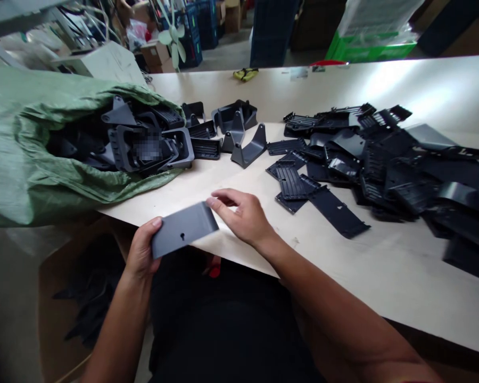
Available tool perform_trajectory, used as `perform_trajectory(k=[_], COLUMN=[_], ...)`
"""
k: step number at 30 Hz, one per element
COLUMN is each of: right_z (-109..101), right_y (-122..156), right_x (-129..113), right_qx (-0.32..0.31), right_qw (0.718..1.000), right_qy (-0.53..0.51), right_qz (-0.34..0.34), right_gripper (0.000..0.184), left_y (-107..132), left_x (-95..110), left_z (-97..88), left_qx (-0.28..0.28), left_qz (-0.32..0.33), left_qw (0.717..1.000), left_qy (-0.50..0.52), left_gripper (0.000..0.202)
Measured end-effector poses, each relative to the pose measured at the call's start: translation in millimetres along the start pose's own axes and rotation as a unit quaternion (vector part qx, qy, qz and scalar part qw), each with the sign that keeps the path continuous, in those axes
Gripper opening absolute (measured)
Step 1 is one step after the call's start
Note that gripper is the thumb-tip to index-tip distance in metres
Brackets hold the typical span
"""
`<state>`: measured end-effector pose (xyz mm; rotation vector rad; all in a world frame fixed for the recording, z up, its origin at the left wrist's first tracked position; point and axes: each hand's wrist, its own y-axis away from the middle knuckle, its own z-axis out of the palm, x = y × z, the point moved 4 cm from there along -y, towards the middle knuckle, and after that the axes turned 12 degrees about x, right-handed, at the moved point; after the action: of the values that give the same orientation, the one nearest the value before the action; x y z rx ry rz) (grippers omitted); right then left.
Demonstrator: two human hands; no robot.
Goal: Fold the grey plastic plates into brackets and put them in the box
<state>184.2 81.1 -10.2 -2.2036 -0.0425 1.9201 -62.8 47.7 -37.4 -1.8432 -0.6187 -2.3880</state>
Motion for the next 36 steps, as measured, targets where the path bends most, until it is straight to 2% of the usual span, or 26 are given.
perform_trajectory(k=[2, 4, 7, 9, 10, 12, 15, 17, 19, 21, 24, 27, 30, 33, 36], right_z=[-8, -4, 18, 31, 35, 39, 40, 43, 46, 48, 50, 52, 54, 59, 58], right_y=[2, 9, 28, 37, 39, 43, 49, 55, 58, 59, 64, 72, 78, 75, 65], right_x=[0, 4, 12, 15, 14, 8, -9, -16, -16, -12, -3, 2, 2, -2, -4], right_qx=[0.034, -0.017, -0.132, -0.147, -0.145, -0.143, -0.21, -0.27, -0.3, -0.289, -0.245, -0.181, -0.134, -0.145, -0.168], right_qw=[0.999, 0.994, 0.956, 0.927, 0.921, 0.935, 0.969, 0.963, 0.953, 0.957, 0.966, 0.974, 0.981, 0.98, 0.979], right_qy=[-0.022, -0.071, -0.159, -0.219, -0.238, -0.228, -0.101, -0.022, 0.012, -0.002, -0.076, -0.131, -0.141, -0.132, -0.113], right_qz=[0.019, 0.086, 0.21, 0.267, 0.274, 0.231, 0.082, -0.004, -0.043, -0.028, 0.023, 0.036, 0.026, 0.019, 0.039], right_gripper=[0.033, 0.036, 0.042, 0.046, 0.047, 0.044, 0.027, 0.016, 0.013, 0.011, 0.021, 0.027, 0.029, 0.03, 0.031], left_y=[-1, 1, 10, 15, 16, 15, 9, 7, 10, 13, 19, 27, 32, 32, 30], left_x=[0, -3, -7, -10, -10, -9, 0, 5, 9, 11, 7, 3, 5, 9, 13], left_z=[-6.1, -5.8, 0.0, 3.1, 4.2, 4.9, 8.3, 17.7, 30.1, 39.7, 47.0, 48.6, 47.4, 45.8, 42.2], left_qx=[0.056, 0.059, 0.018, -0.022, -0.043, -0.061, -0.043, -0.069, -0.115, -0.125, -0.08, -0.03, -0.001, 0.009, 0.045], left_qz=[0.032, 0.049, 0.054, 0.042, 0.028, -0.002, -0.061, -0.115, -0.147, -0.144, -0.11, -0.05, -0.009, 0.001, -0.006], left_qw=[0.996, 0.994, 0.998, 0.999, 0.999, 0.998, 0.995, 0.988, 0.98, 0.978, 0.983, 0.99, 0.994, 0.995, 0.991], left_qy=[0.057, 0.072, 0.038, 0.003, -0.006, 0.013, 0.071, 0.077, 0.073, 0.086, 0.125, 0.129, 0.105, 0.1, 0.128], left_gripper=[0.034, 0.032, 0.033, 0.029, 0.028, 0.034, 0.045, 0.049, 0.044, 0.03, 0.015, 0.012, 0.01, 0.01, 0.013])
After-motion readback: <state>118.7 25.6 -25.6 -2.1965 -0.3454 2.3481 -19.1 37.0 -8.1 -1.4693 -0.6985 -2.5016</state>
